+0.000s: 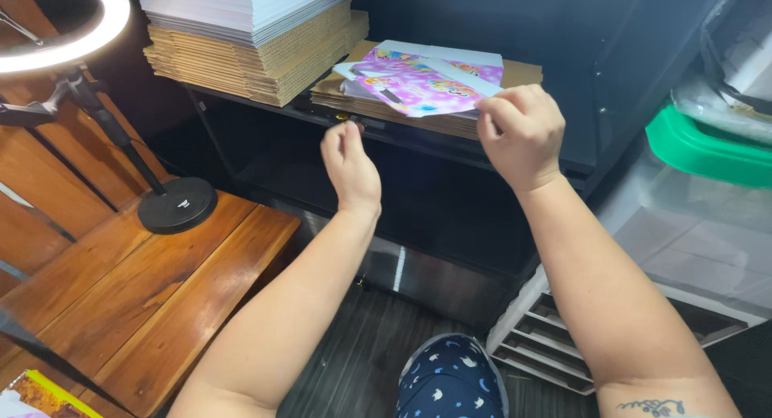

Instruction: The person repeatedly picks up small, pink, cartoon-themed paper items from a shelf and places them onto a stack on a wooden stool. The person handles the items by hand, aligning them as they are added to the growing pile.

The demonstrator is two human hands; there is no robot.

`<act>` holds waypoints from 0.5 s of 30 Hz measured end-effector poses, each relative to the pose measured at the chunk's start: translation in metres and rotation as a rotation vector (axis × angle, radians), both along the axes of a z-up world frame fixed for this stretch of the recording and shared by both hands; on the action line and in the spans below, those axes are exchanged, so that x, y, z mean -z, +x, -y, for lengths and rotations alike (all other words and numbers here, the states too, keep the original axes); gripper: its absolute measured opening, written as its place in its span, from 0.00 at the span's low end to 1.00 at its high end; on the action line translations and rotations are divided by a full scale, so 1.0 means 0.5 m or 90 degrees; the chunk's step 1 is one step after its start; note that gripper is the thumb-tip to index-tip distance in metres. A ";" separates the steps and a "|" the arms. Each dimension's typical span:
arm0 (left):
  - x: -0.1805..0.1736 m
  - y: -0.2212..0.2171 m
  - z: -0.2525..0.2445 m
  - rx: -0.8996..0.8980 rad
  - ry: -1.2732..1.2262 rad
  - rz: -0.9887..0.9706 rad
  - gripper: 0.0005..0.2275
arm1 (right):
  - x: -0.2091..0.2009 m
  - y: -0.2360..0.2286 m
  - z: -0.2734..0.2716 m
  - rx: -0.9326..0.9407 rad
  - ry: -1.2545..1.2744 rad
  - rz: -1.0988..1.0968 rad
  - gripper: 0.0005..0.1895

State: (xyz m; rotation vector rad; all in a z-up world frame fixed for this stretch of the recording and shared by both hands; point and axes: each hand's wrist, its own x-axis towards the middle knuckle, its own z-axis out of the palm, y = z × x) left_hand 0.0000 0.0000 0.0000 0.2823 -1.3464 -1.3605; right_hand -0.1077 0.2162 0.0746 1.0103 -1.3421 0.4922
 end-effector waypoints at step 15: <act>-0.069 0.020 -0.073 0.376 0.329 0.019 0.16 | 0.055 0.104 0.187 0.061 0.124 0.016 0.04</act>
